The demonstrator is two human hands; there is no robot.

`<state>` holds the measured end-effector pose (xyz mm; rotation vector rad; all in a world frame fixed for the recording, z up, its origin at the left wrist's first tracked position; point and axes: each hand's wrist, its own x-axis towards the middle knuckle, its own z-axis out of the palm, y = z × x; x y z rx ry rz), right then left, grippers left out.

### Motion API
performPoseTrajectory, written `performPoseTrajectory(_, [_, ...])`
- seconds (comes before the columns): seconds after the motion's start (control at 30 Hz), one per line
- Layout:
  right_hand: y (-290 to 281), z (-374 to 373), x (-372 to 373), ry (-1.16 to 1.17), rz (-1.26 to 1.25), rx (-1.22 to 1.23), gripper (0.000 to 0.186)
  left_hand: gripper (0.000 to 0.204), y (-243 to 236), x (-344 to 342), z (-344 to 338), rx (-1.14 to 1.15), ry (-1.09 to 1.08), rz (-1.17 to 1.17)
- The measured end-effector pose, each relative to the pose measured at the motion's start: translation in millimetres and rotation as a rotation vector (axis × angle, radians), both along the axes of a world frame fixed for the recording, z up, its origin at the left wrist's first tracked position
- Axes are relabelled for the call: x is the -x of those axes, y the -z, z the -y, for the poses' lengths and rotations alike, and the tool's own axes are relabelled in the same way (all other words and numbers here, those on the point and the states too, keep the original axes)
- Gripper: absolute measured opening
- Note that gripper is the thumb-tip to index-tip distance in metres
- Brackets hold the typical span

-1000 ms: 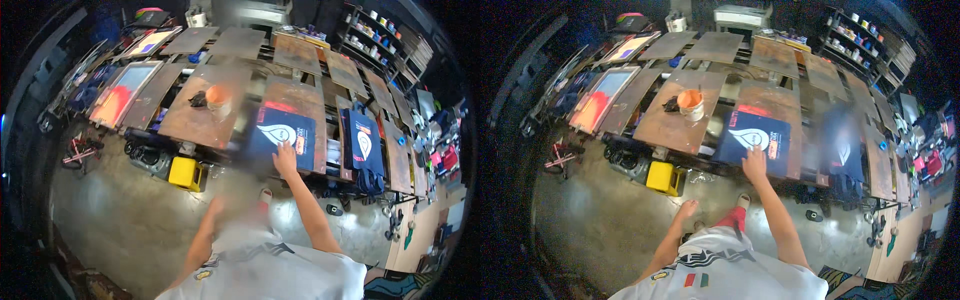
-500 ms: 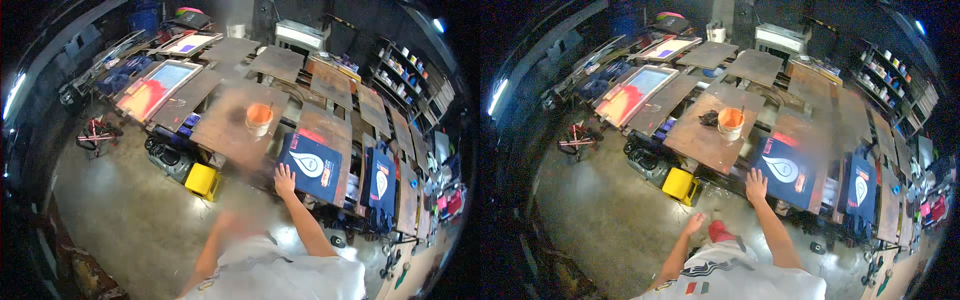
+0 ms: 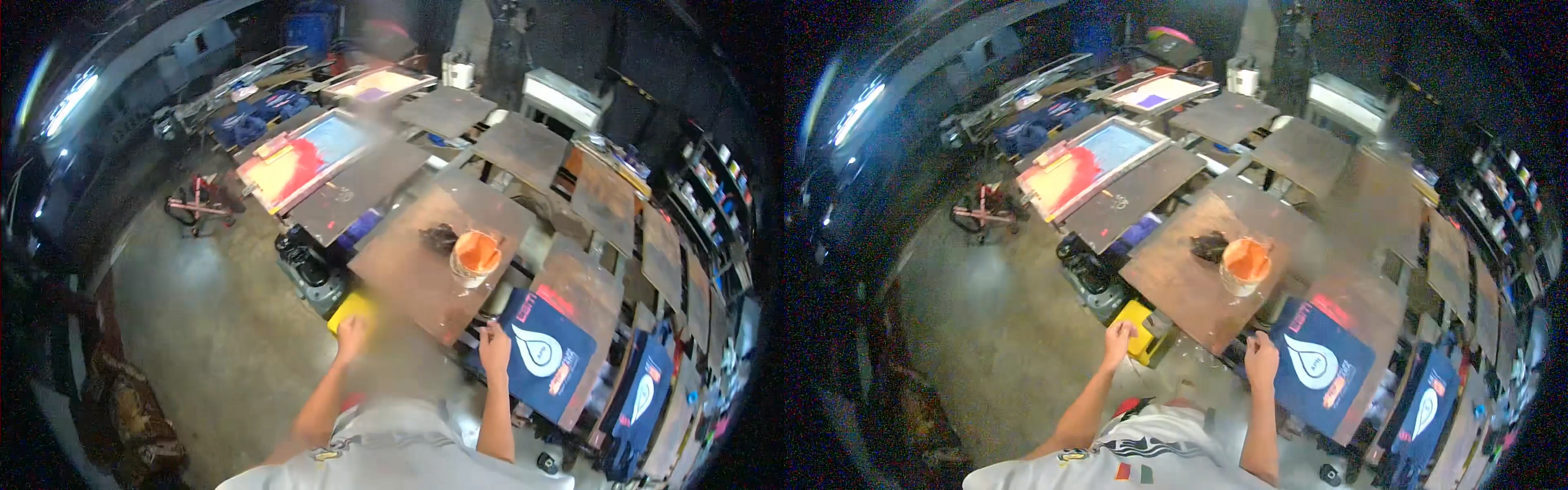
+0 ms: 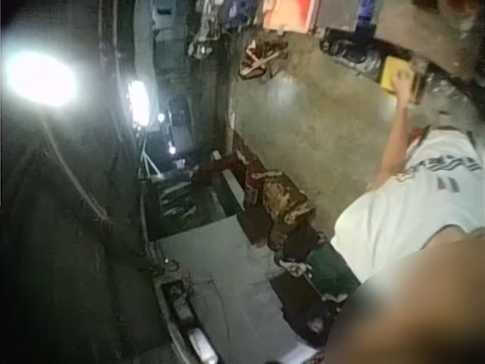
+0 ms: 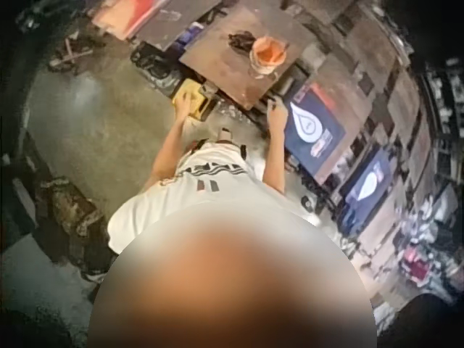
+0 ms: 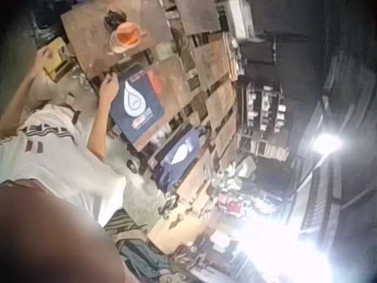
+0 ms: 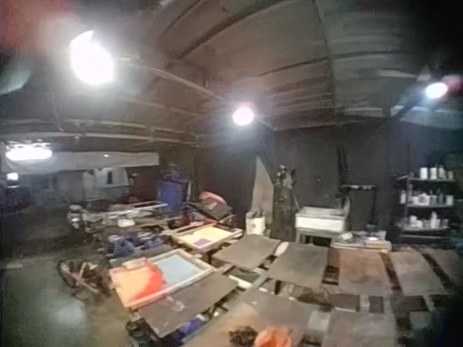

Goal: The recorder is performing screen printing on t-shirts using a manual screen printing machine.

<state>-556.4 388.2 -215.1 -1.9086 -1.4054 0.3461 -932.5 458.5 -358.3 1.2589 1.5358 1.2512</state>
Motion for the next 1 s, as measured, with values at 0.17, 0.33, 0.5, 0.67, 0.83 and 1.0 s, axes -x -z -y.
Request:
performPoseTrajectory(0.17, [-29, -56, 76, -0.152, -0.182, -0.091, 0.012, 0.045, -64, 14, -23, -0.085, -0.255, 0.296])
performPoseTrajectory(0.33, [-59, -101, 175, -0.373, -0.346, -0.082, 0.014, 0.041, -85, 68, -21, -0.014, -0.259, 0.3])
performPoseTrajectory(0.5, [-71, -146, 271, -0.509, -0.352, -0.031, 0.014, 0.029, -91, 140, -38, -0.087, -0.257, 0.228])
performPoseTrajectory(0.67, [-93, -177, 379, -0.665, -0.385, -0.15, 0.012, 0.027, -102, 239, -70, -0.192, -0.296, 0.409])
performPoseTrajectory(0.83, [-85, -201, 481, -0.698, -0.399, -0.107, 0.013, 0.023, -134, 339, -81, -0.273, -0.343, 0.258])
performPoseTrajectory(1.0, [-90, -227, 580, -0.788, -0.373, -0.136, 0.018, 0.022, -152, 417, -71, -0.194, -0.361, 0.35])
